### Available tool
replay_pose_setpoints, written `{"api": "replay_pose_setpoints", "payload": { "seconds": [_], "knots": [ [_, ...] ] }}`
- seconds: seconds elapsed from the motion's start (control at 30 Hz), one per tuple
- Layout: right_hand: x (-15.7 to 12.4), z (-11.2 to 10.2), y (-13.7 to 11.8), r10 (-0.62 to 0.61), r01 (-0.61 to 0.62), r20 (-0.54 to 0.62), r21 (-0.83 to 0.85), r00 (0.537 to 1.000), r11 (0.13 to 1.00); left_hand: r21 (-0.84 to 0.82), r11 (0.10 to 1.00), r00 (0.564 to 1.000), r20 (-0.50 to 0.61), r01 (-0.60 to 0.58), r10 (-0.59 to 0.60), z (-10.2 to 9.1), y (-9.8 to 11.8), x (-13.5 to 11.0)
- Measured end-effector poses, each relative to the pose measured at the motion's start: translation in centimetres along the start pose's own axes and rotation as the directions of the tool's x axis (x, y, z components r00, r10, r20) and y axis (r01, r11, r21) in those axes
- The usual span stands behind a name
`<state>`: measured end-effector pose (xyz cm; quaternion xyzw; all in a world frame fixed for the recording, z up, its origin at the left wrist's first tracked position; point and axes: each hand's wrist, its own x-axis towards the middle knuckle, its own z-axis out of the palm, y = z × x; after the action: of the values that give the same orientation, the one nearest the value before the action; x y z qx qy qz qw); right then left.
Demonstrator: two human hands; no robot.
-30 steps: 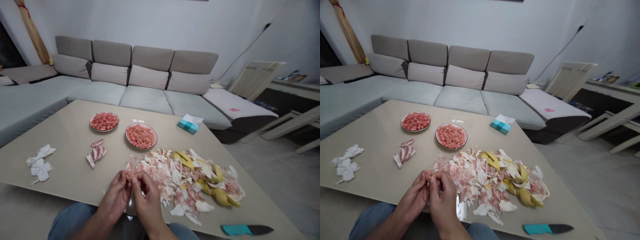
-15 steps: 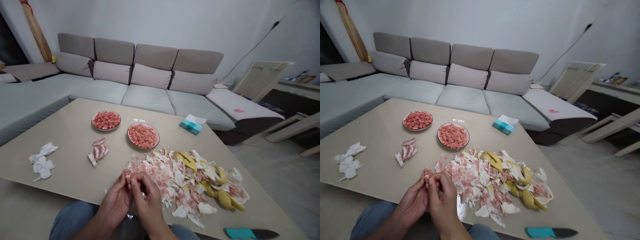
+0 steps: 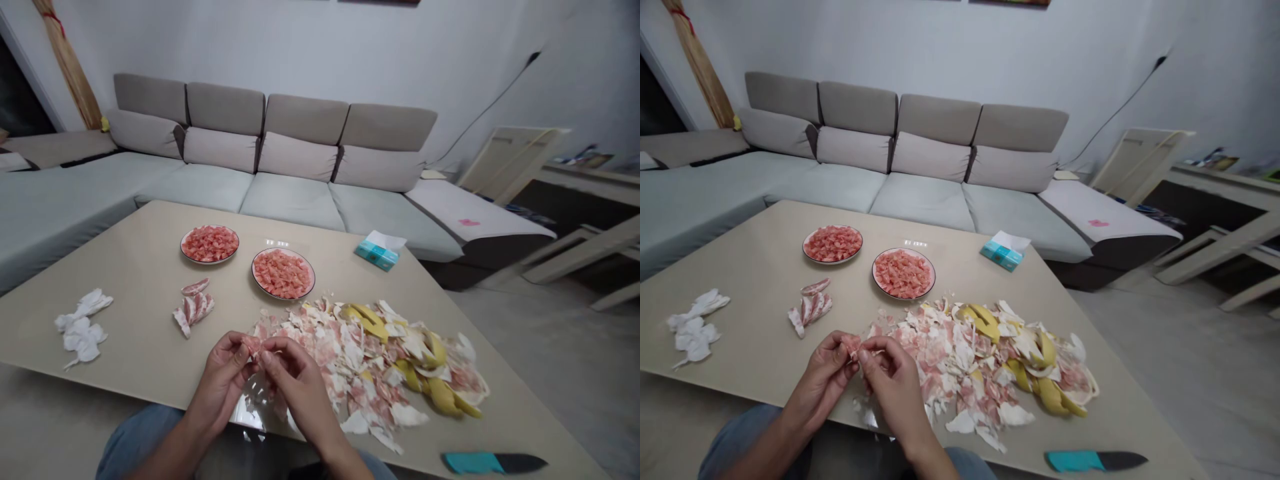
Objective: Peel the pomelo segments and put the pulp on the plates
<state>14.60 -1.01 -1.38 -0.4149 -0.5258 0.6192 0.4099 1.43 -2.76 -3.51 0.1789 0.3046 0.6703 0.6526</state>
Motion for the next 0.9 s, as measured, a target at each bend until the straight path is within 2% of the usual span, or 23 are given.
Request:
{"api": "replay_pose_setpoints", "payload": {
  "seconds": [0.1, 0.27, 0.43, 0.63, 0.7, 0.77, 0.9],
  "knots": [
    [0.1, -0.3, -0.1, 0.043, -0.046, 0.026, 0.111, 0.999, 0.993, 0.033, 0.999, 1.0, 0.026, 0.003, -0.004, -0.1, -0.1, 0.0],
    [0.1, -0.6, -0.2, 0.058, -0.07, 0.069, 0.19, 0.996, 0.979, -0.001, 1.0, 0.999, 0.033, 0.023, -0.023, -0.2, -0.2, 0.2],
    [0.1, -0.8, -0.4, 0.094, -0.133, 0.126, 0.354, 0.988, 0.925, -0.02, 0.999, 0.999, 0.028, 0.03, -0.029, -0.1, 0.2, 0.3],
    [0.2, -1.0, -1.1, 0.129, -0.203, 0.176, 0.519, 0.976, 0.83, 0.047, 0.996, 0.996, -0.059, -0.07, 0.073, -0.1, 0.5, 0.4],
    [0.1, -0.9, -0.9, 0.152, -0.226, 0.184, 0.501, 0.971, 0.836, 0.103, 0.987, 0.99, -0.061, -0.123, 0.13, -0.1, 0.4, 0.3],
    [0.1, -0.6, -0.6, 0.178, -0.229, 0.158, 0.423, 0.971, 0.877, 0.168, 0.968, 0.98, -0.039, -0.184, 0.194, -0.2, 0.4, 0.2],
    [0.3, -0.2, 0.0, 0.183, -0.2, 0.087, 0.283, 0.979, 0.938, 0.304, 0.902, 0.952, 0.066, -0.306, 0.3, -0.5, 0.1, 0.1]
  ]
}}
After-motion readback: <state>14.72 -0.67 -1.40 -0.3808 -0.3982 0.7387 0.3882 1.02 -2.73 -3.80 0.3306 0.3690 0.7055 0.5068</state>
